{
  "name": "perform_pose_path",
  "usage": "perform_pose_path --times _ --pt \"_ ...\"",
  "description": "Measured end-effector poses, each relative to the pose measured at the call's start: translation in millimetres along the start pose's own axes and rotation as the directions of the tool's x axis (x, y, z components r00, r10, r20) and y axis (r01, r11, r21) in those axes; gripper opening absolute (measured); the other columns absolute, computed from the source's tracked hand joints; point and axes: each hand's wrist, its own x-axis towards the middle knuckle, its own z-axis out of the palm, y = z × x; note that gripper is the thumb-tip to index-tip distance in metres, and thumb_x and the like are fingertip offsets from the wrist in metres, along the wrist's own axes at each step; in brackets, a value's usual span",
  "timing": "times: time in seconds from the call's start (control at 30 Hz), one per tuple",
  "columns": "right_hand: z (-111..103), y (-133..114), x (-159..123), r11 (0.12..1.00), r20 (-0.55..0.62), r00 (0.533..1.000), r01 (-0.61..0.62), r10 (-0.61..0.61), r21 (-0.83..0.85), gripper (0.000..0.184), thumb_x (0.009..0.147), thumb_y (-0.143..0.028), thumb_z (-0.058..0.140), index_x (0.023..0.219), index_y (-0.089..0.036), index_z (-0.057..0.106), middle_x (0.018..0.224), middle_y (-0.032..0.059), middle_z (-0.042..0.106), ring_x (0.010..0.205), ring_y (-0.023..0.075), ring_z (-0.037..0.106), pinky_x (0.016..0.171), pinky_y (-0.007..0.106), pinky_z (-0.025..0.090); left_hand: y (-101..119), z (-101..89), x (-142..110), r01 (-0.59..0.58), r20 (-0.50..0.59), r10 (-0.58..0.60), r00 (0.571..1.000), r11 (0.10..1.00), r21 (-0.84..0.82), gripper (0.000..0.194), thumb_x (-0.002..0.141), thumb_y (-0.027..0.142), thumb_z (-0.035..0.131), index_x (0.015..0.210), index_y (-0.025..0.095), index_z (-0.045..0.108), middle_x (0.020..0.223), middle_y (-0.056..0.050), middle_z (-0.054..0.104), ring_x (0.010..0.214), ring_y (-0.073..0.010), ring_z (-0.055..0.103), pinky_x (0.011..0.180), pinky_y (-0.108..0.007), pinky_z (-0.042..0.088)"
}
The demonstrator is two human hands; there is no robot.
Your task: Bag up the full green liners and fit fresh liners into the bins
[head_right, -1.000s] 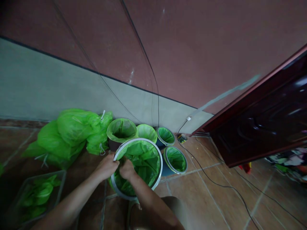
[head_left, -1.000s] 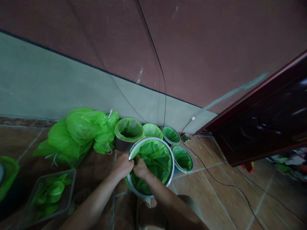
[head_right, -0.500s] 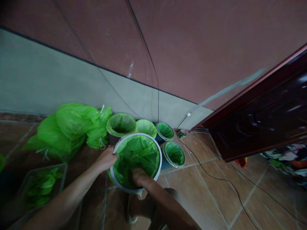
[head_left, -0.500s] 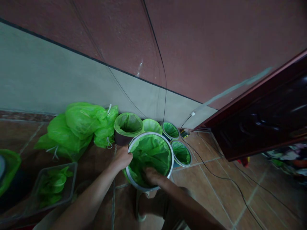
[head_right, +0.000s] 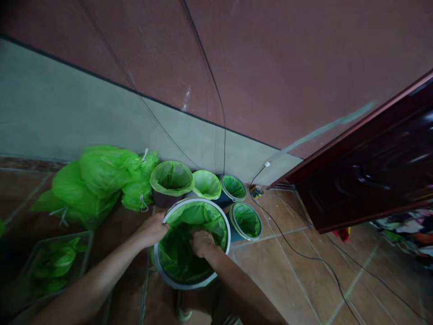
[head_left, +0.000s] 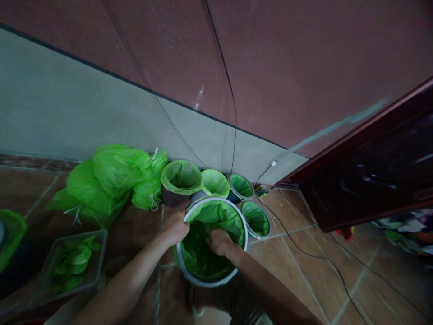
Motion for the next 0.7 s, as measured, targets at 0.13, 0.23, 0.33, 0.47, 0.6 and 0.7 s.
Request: perform_pose_path --times 0.13,0.23,0.33,0.47,0.6,0.7 --pt "-18.7 -3.7 29.5 0.989 -0.090 0.996 0.036 -0.023 0.144 0.046 0.088 -0.033 0.050 0.131 -0.016 0.052 0.121 0.0111 0.065 0.110 0.0216 0.062 0.093 0.029 0.047 -1.3 0.8 0.9 -0.004 0.003 0.004 1.000 1.000 0.019 0.033 0.078 0.011 0.046 0.104 0.018 0.063 0.099 -0.011 0.072 0.095 -0.0238 0.067 0.074 -0.027 0.045" --pt "-33.1 -5.3 52.5 0.975 -0.185 0.981 -0.021 0.063 0.223 0.046 0.089 -0.027 0.048 0.131 -0.010 0.050 0.129 0.0168 0.059 0.115 0.0229 0.058 0.099 0.031 0.042 -1.4 0.7 1.0 -0.005 0.017 0.005 1.000 1.000 0.020 0.031 0.078 0.011 0.045 0.103 0.018 0.063 0.100 -0.012 0.071 0.096 -0.0244 0.067 0.074 -0.027 0.045" --pt "-35.4 -9.8 59.7 0.977 -0.219 0.973 -0.028 0.075 0.209 0.049 0.088 -0.023 0.050 0.134 -0.006 0.047 0.136 0.0191 0.053 0.126 0.0241 0.049 0.107 0.032 0.035 -1.3 -1.6 1.3 0.006 0.001 -0.006 1.000 1.000 0.008 0.032 0.077 0.010 0.046 0.103 0.018 0.063 0.101 -0.011 0.071 0.097 -0.0234 0.067 0.074 -0.026 0.045" --pt "-23.0 -11.8 45.3 0.971 -0.204 0.978 -0.002 0.052 0.240 0.050 0.085 -0.022 0.054 0.133 -0.010 0.050 0.131 0.0155 0.058 0.124 0.0234 0.051 0.105 0.029 0.037 -2.4 -5.7 2.4 0.004 -0.006 -0.004 1.000 1.000 0.000 0.031 0.077 0.010 0.046 0.101 0.018 0.064 0.095 -0.009 0.072 0.091 -0.0202 0.067 0.071 -0.023 0.045" --pt "-19.9 6.6 33.0 0.948 -0.187 0.967 -0.112 0.173 0.299 0.044 0.086 -0.021 0.052 0.129 -0.010 0.055 0.122 0.0152 0.064 0.114 0.0246 0.060 0.097 0.029 0.045 -4.3 -5.4 3.3 0.023 -0.037 -0.021 0.999 0.999 0.034 0.032 0.077 0.011 0.047 0.104 0.018 0.063 0.098 -0.010 0.072 0.090 -0.0204 0.067 0.071 -0.023 0.045" --pt "-22.4 18.4 30.0 0.927 -0.209 0.943 -0.184 0.261 0.327 0.047 0.087 -0.017 0.049 0.132 -0.008 0.050 0.121 0.0178 0.064 0.114 0.0261 0.060 0.098 0.033 0.045 -4.8 -3.6 4.5 0.023 -0.046 -0.021 0.999 0.999 0.035 0.031 0.078 0.013 0.047 0.104 0.017 0.062 0.100 -0.010 0.071 0.092 -0.0209 0.067 0.071 -0.023 0.045"
